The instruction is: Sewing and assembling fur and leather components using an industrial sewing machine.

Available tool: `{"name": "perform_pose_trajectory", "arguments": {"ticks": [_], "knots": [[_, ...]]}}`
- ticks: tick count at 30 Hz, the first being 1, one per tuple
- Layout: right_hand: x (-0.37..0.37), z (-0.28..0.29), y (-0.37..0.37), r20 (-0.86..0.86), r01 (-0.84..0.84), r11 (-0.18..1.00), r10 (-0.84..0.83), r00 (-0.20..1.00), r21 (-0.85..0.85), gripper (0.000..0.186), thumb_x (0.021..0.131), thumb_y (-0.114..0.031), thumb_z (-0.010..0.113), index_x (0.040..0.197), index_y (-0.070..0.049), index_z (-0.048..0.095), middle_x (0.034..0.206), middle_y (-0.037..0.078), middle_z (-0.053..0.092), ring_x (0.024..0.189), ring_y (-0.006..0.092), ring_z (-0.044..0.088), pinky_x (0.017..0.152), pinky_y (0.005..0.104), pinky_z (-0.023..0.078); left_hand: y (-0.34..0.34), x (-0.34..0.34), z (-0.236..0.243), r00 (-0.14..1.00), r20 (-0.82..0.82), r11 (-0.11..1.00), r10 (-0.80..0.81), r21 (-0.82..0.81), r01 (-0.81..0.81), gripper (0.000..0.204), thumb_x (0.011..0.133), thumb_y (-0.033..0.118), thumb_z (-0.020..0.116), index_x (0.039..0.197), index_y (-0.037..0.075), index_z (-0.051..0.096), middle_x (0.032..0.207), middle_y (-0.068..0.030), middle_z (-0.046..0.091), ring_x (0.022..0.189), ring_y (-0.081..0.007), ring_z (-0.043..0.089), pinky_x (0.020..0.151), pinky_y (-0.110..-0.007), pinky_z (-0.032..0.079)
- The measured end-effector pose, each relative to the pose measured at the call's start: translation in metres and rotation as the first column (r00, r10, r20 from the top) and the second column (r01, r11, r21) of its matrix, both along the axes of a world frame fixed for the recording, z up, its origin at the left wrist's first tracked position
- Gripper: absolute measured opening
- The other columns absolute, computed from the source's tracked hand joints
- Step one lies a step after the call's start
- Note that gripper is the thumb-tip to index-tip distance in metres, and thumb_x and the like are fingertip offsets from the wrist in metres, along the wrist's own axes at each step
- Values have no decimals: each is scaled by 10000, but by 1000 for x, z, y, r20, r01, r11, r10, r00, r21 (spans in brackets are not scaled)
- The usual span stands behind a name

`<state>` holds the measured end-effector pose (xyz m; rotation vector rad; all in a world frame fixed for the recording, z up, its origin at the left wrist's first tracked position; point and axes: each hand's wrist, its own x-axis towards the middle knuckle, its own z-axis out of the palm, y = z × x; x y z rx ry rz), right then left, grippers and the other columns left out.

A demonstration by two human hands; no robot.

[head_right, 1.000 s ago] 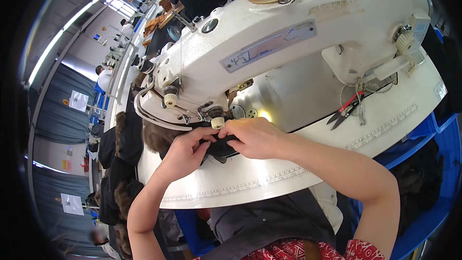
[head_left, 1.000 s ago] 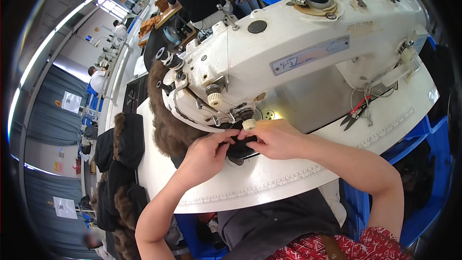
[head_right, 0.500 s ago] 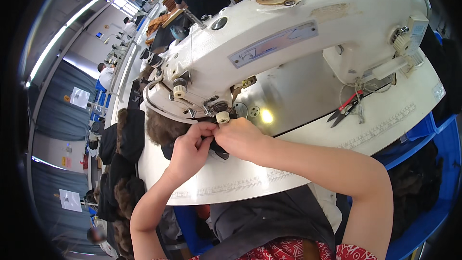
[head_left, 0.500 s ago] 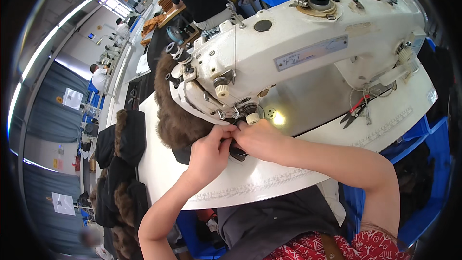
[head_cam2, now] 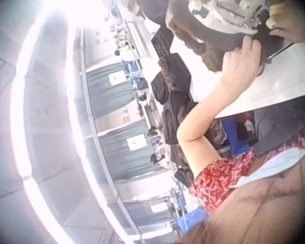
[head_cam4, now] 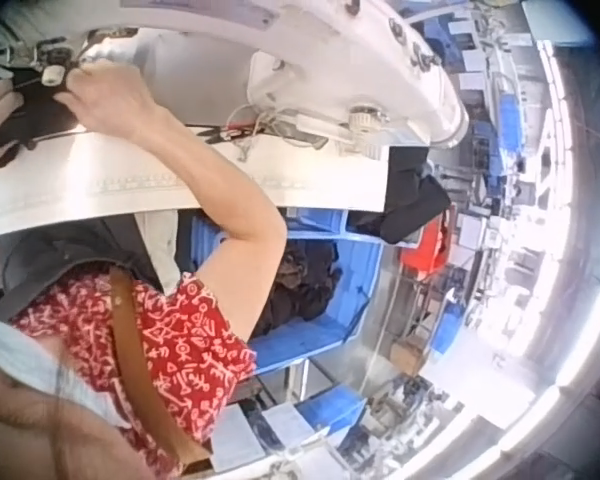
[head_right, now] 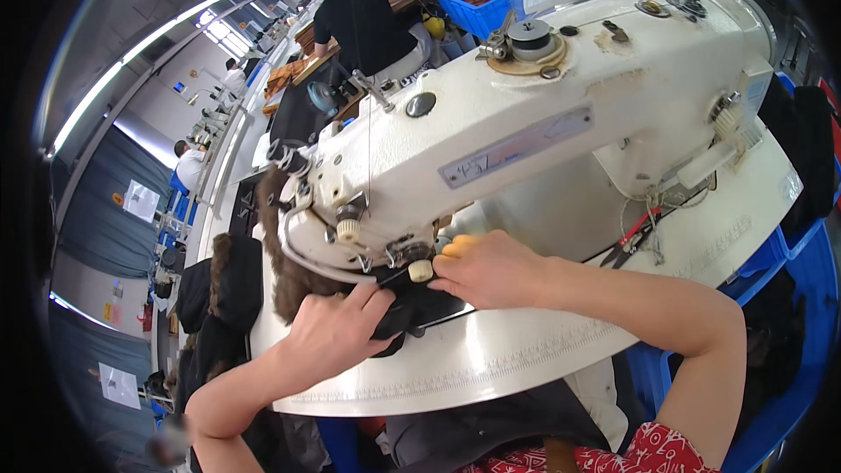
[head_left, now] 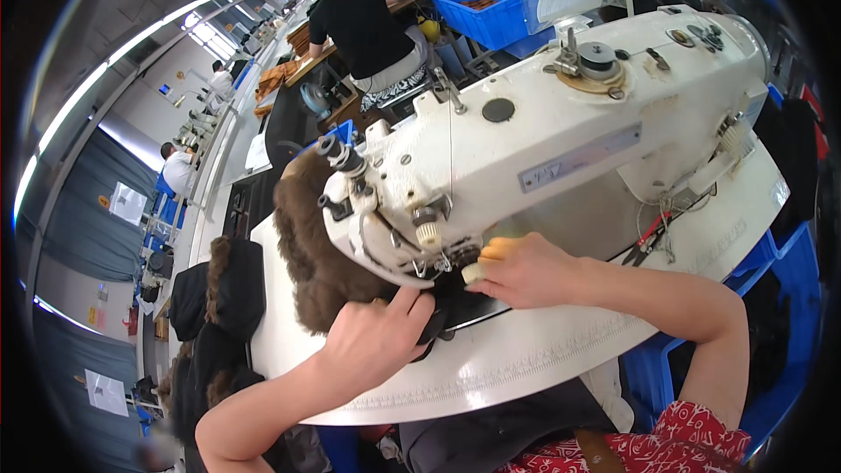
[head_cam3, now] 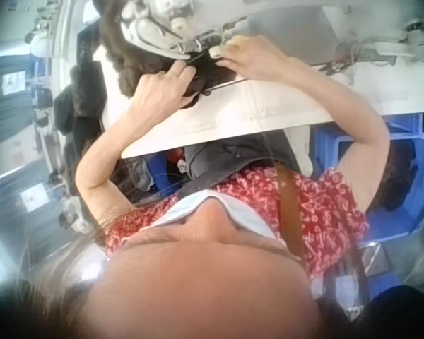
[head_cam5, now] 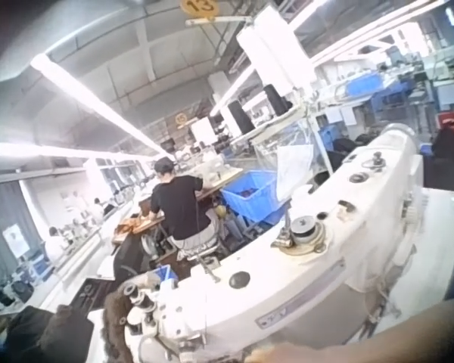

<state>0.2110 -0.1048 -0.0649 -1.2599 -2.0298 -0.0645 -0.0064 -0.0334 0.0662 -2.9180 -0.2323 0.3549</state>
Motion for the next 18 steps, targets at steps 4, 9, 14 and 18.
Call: {"name": "perform_pose_trajectory", "arguments": {"ticks": [4,9,14,18], "knots": [[9,-6,3,-87,-36,991,24,996,-130,280,909,-304,633,762,-82,547,724,58,553,753,252,608,579,403,494,10,-22,-7,988,92,991,-120,-55,125,476,744,163,702,1182,29,569,1121,-84,586,580,-146,603,461,-278,494],[15,8,-2,-188,-106,907,31,982,-407,294,915,-284,635,721,-86,534,717,52,554,739,252,603,565,402,466,9,-49,-50,903,401,988,-155,79,134,383,722,77,640,1103,75,682,1125,-39,668,615,-106,566,475,-220,453],[8,-7,-5,-36,-63,993,60,998,-100,178,743,-198,697,699,-93,561,723,36,544,729,219,588,599,352,501,23,-59,-93,718,643,964,-267,182,195,279,696,91,666,968,109,727,1013,-2,705,593,-82,476,475,-187,348],[-7,-12,-7,100,2,968,-28,995,251,166,785,-224,704,873,-87,668,688,56,503,685,237,535,630,339,506,20,-55,-85,709,622,943,-332,244,227,222,699,114,672,912,138,731,1018,13,709,586,-83,407,494,-202,326]]}}
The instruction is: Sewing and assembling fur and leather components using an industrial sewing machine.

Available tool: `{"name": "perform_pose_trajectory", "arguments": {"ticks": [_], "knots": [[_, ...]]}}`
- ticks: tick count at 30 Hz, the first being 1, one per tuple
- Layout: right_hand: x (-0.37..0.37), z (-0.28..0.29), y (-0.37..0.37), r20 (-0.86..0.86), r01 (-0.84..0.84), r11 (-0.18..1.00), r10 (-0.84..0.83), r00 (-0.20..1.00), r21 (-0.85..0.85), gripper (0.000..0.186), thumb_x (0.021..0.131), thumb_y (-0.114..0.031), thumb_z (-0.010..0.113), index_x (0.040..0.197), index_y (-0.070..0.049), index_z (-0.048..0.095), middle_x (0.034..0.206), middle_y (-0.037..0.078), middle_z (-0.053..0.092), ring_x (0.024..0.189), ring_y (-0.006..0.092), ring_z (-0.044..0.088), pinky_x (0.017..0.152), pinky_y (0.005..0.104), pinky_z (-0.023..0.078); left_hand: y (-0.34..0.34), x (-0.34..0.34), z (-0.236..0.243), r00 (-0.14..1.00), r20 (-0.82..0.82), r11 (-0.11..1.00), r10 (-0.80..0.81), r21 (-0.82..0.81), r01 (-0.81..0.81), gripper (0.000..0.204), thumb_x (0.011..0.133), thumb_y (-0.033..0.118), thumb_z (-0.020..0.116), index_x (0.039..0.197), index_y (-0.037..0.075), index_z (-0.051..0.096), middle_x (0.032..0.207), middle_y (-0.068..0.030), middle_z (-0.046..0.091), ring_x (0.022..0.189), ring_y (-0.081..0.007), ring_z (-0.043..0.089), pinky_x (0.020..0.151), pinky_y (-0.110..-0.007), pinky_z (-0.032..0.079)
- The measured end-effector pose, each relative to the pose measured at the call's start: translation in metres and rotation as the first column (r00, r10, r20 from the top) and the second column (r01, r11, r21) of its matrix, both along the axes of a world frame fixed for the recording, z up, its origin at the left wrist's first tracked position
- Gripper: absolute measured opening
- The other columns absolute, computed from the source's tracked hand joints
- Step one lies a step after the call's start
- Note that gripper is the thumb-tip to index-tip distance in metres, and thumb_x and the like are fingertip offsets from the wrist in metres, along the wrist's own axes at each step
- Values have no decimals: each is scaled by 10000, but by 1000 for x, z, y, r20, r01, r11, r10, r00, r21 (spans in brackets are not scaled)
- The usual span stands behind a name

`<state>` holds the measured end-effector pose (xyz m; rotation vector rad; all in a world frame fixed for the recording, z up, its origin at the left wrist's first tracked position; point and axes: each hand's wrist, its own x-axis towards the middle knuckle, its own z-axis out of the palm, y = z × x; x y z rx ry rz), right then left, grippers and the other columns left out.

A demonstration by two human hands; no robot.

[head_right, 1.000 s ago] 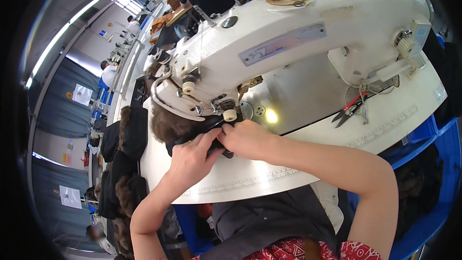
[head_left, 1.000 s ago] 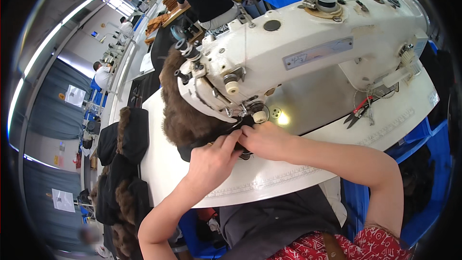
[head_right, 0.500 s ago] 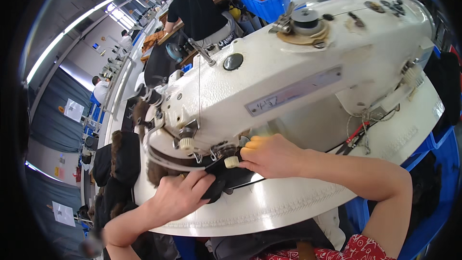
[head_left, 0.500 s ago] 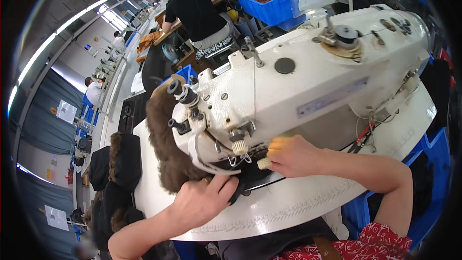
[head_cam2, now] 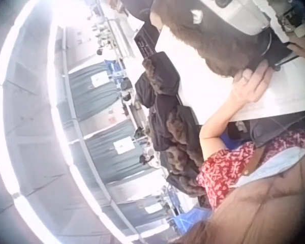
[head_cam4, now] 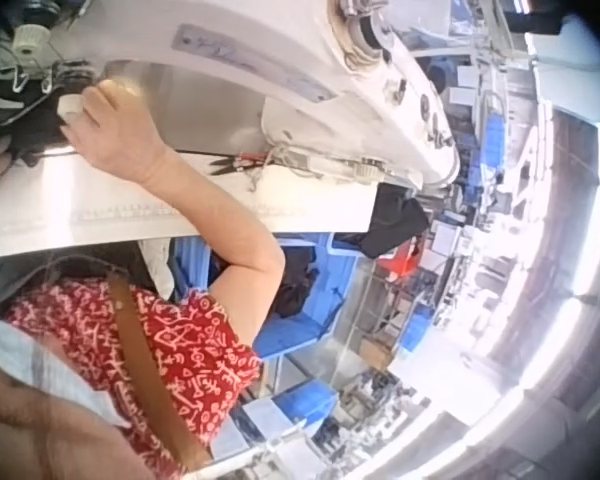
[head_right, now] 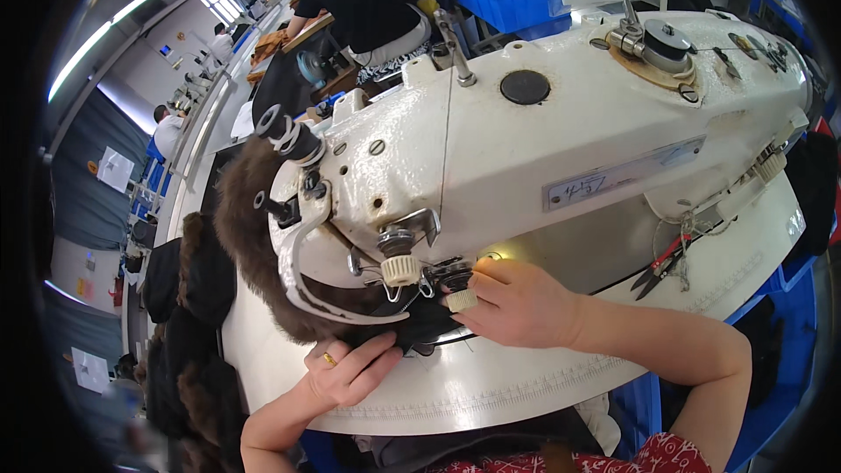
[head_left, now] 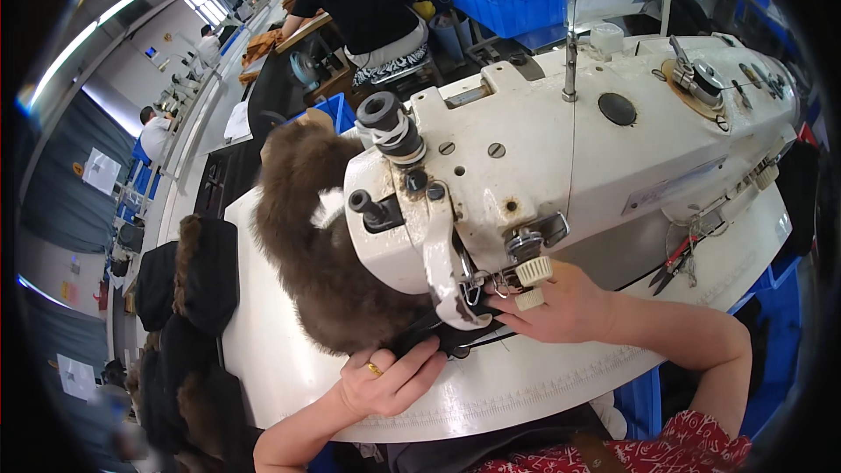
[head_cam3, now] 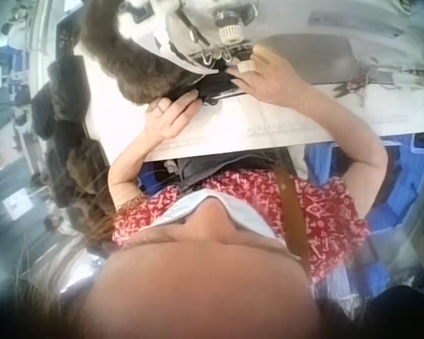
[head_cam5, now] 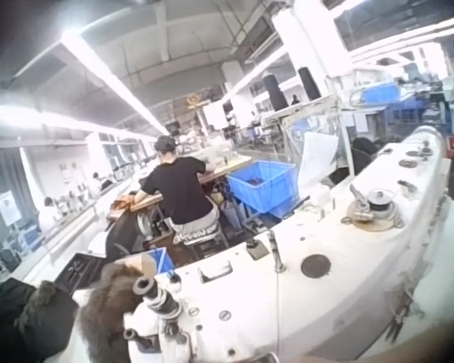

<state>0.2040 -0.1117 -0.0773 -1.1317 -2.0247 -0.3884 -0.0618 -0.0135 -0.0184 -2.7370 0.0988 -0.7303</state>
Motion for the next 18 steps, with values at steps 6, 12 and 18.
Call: {"name": "perform_pose_trajectory", "arguments": {"ticks": [6,12,18], "knots": [[-32,25,-7,-322,-96,751,-161,933,-653,367,918,-334,645,1052,5,601,681,163,609,689,339,635,589,411,511,4,5,9,994,-42,988,-98,119,102,158,727,142,648,872,181,700,1025,46,680,610,-77,410,498,-208,302],[-36,17,8,-128,-40,749,-60,990,-661,323,933,-334,614,922,-14,570,706,89,626,625,321,633,517,438,480,0,4,19,991,-119,984,-60,163,79,196,716,169,651,909,185,681,1080,52,652,651,-95,425,514,-194,327],[-19,3,15,-178,-233,874,171,969,-427,159,916,-232,611,827,-110,562,620,8,515,523,255,535,446,350,372,-49,22,66,866,-484,968,129,-128,-215,347,712,180,627,999,-14,600,1030,-139,637,592,-149,520,526,-222,424]]}}
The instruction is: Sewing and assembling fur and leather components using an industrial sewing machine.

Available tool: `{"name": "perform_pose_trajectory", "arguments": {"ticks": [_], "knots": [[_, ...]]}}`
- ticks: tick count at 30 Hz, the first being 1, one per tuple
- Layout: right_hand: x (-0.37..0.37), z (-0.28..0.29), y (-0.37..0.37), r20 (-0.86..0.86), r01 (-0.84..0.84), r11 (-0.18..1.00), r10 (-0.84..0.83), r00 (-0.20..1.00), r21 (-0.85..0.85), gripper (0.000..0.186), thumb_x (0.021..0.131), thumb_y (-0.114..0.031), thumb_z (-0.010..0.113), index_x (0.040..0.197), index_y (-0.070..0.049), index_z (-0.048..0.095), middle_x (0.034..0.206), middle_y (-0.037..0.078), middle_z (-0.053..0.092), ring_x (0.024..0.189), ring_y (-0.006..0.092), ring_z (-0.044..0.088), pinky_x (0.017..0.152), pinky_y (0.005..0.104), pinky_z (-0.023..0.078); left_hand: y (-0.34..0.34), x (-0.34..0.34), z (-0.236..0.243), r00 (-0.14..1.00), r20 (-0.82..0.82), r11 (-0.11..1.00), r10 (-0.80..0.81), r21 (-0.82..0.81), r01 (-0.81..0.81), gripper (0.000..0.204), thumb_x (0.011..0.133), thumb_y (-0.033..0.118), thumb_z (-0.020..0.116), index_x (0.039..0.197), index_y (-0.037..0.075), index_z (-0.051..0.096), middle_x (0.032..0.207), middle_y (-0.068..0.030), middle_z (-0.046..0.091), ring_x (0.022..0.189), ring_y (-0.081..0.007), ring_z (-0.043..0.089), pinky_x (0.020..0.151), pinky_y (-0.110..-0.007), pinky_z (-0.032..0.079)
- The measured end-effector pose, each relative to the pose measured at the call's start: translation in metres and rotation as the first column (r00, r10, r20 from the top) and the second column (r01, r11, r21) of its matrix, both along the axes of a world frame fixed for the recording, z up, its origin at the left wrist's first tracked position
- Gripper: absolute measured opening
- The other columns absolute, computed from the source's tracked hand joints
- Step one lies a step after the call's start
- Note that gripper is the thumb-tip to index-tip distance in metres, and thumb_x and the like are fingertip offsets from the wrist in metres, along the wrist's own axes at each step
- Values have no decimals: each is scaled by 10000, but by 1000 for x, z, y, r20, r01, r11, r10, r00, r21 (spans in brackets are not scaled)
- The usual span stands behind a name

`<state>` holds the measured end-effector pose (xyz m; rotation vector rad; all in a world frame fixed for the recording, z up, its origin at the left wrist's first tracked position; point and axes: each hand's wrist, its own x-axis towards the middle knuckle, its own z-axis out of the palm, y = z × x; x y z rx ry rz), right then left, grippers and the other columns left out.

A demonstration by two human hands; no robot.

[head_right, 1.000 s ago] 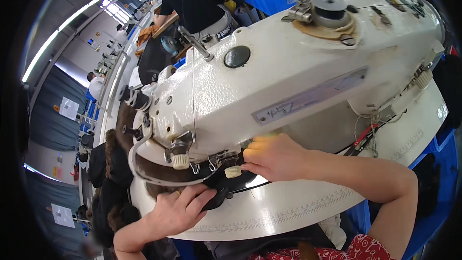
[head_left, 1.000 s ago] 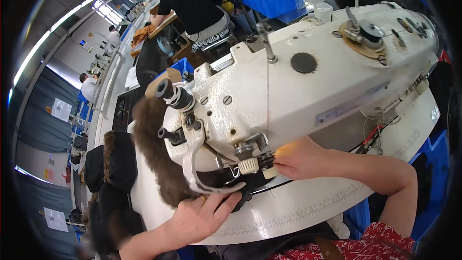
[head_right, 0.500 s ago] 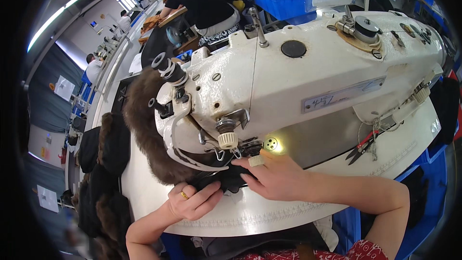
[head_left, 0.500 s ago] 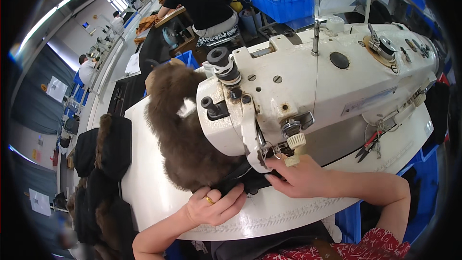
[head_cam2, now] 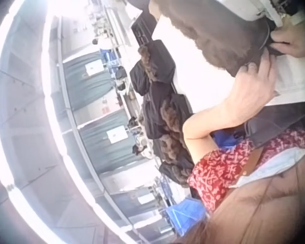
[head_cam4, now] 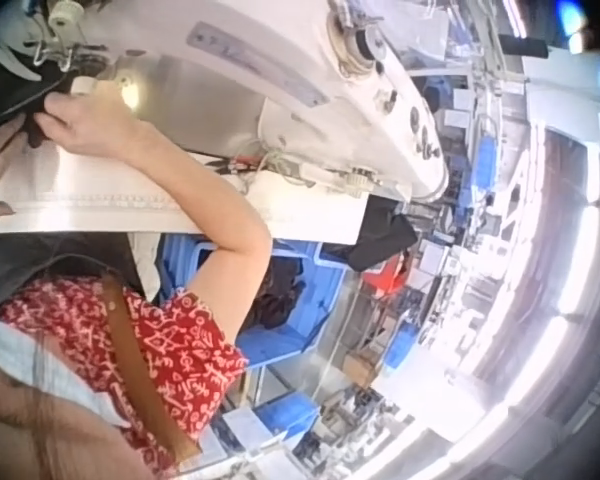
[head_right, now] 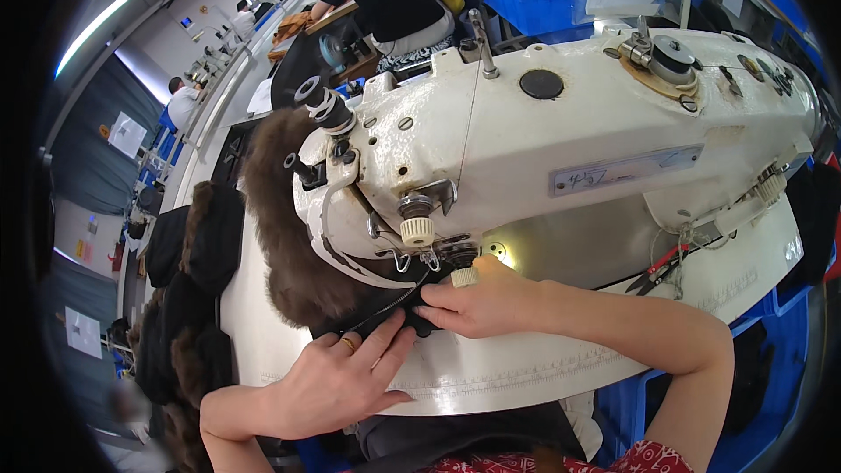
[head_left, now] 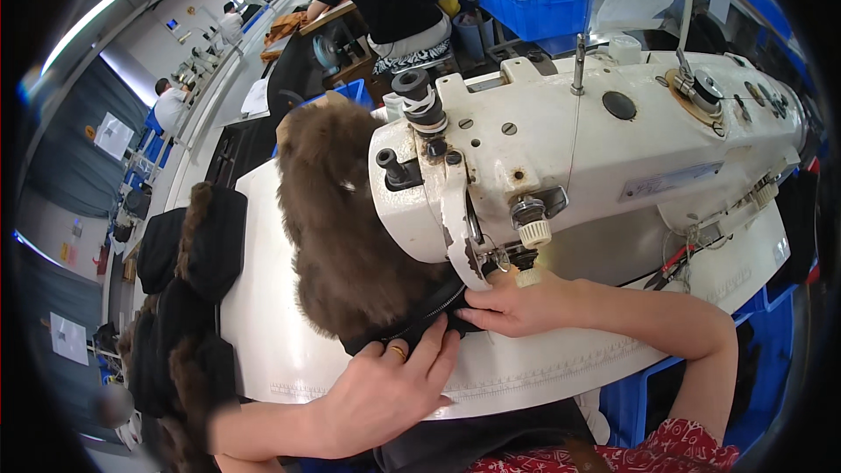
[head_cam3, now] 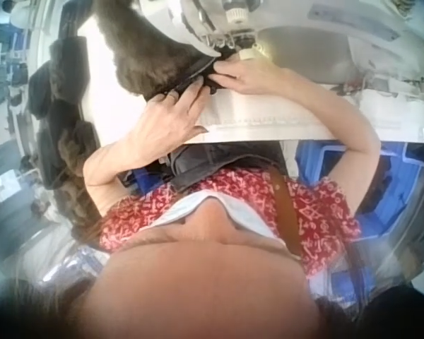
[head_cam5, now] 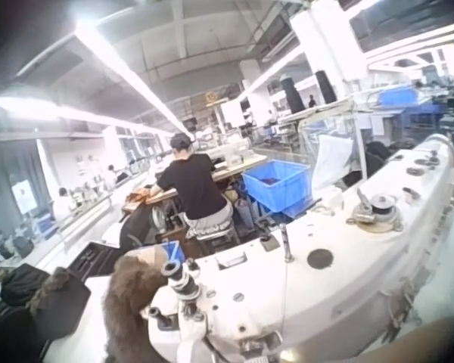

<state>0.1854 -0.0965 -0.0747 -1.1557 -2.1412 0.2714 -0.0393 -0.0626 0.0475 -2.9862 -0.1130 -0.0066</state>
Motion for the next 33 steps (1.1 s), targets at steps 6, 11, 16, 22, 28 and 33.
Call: {"name": "perform_pose_trajectory", "arguments": {"ticks": [6,11,16,22,28,33], "knots": [[13,-4,-5,-240,3,994,23,970,108,214,839,-173,683,714,-83,535,607,92,515,518,297,528,484,399,437,8,44,-15,995,-95,967,-30,248,53,200,712,153,626,844,54,514,686,-22,486,564,-127,527,445,-238,417],[30,-9,-16,-353,-27,1000,26,935,3,264,795,-119,700,661,-54,481,590,110,488,526,303,526,497,415,433,23,39,-1,995,-63,996,-81,-52,78,198,820,183,625,958,58,554,772,-8,565,470,-116,520,401,-238,427],[26,-9,-18,-275,-81,993,102,956,87,285,775,-132,703,647,-71,455,621,86,490,578,273,528,514,386,452,27,-17,-45,972,234,996,-11,89,-11,314,816,304,726,1049,101,670,830,9,682,556,-89,622,417,-208,458],[26,2,-22,-39,-22,957,35,999,290,229,800,-156,725,715,-85,525,683,9,503,615,170,506,477,300,440,12,-14,-59,942,290,985,168,-20,-170,288,833,236,742,1091,121,684,722,37,623,487,-115,566,361,-263,383],[19,-4,-19,66,-1,899,-31,997,438,194,813,-197,730,852,-63,596,741,21,528,702,167,545,538,279,479,21,26,-11,946,118,913,301,-323,-250,237,864,222,702,1036,62,664,634,-51,628,486,-253,607,410,-362,460],[1,-5,-37,-12,82,943,-83,996,323,339,838,-137,670,1136,13,610,1040,90,616,871,228,590,776,312,514,30,43,-16,988,6,978,154,-143,-152,211,853,243,698,866,40,641,605,-65,601,499,-252,617,430,-357,468]]}}
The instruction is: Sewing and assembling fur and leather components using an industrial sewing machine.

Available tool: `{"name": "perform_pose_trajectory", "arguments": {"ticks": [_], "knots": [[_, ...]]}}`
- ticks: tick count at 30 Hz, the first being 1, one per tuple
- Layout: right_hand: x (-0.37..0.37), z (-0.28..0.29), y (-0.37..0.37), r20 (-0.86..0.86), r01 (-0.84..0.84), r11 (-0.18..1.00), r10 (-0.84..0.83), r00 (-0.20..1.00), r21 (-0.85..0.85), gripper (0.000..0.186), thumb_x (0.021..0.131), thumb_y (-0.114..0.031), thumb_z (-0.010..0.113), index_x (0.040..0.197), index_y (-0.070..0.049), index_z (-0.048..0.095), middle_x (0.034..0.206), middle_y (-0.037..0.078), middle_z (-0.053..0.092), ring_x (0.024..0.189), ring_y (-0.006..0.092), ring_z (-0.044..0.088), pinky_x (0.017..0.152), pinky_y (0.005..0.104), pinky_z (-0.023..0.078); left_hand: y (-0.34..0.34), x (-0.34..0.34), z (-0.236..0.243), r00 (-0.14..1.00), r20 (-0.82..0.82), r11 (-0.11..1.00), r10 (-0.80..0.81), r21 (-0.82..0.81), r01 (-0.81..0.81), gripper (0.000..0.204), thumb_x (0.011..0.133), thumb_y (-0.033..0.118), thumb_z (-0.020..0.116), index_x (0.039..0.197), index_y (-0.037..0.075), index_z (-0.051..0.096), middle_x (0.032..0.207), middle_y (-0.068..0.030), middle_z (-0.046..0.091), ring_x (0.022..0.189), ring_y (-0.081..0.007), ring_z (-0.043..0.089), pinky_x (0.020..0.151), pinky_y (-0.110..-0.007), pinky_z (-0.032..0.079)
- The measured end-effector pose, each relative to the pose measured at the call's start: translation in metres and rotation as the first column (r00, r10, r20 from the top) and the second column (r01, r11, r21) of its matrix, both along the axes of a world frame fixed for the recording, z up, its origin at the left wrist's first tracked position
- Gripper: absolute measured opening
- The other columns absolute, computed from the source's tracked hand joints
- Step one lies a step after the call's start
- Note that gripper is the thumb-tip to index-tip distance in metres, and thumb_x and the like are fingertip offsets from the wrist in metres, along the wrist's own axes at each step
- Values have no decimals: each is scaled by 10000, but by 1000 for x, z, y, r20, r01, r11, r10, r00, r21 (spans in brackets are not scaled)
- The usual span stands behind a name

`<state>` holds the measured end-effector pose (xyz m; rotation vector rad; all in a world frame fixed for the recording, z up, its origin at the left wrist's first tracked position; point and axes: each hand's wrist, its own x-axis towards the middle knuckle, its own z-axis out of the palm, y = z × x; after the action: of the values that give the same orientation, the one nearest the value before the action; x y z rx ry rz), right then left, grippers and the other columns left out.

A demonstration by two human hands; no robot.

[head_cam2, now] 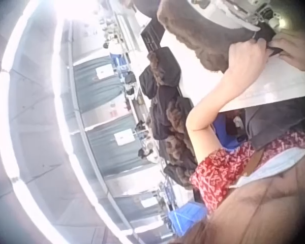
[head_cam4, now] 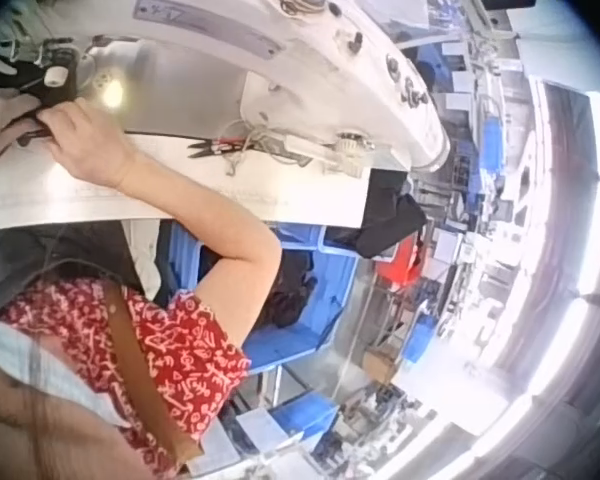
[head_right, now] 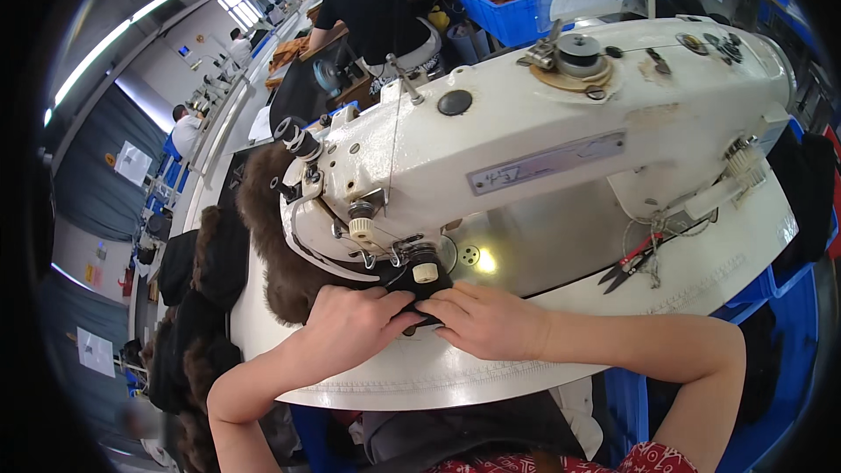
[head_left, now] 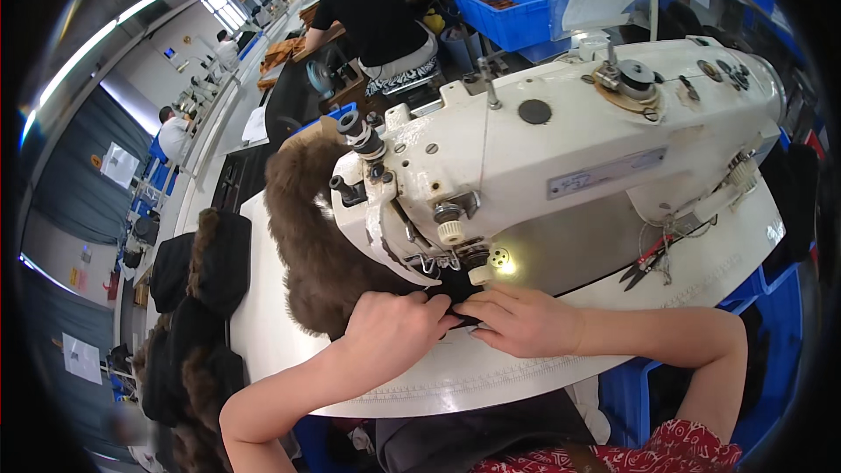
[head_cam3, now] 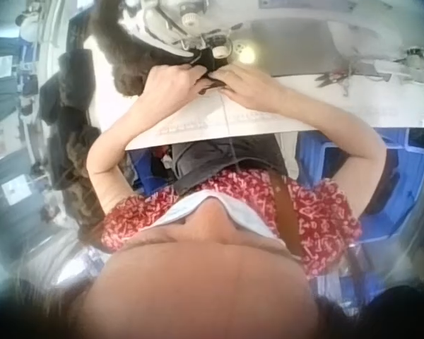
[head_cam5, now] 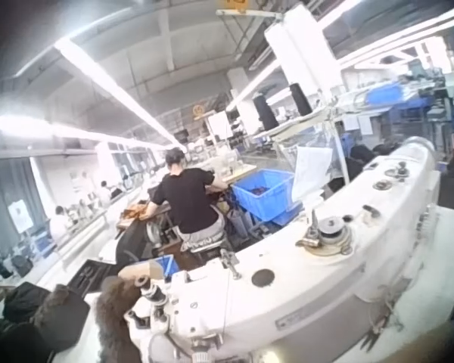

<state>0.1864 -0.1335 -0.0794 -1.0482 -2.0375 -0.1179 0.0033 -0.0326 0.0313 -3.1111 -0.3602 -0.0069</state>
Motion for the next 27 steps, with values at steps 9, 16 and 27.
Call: {"name": "perform_pose_trajectory", "arguments": {"ticks": [9,16,27], "knots": [[2,-4,-15,-16,-81,981,79,997,-178,344,814,-73,607,1151,-7,615,1212,103,608,996,237,571,878,334,483,12,-12,-3,987,145,995,-76,-56,85,131,767,136,768,865,73,708,747,-41,634,606,-212,622,513,-333,500],[6,0,-15,32,28,979,-22,999,-200,194,797,-94,625,978,-37,666,1174,81,615,1023,234,555,885,359,463,27,-17,15,993,-33,939,117,-321,-122,82,850,94,675,902,32,662,848,-72,671,656,-270,647,569,-353,514],[7,5,-12,-120,-115,974,93,988,-193,167,802,-121,660,945,-38,682,1140,101,610,1078,269,555,920,371,438,10,-6,-7,996,69,998,62,-10,-61,152,831,157,738,888,43,654,776,-66,623,581,-187,626,478,-336,477]]}}
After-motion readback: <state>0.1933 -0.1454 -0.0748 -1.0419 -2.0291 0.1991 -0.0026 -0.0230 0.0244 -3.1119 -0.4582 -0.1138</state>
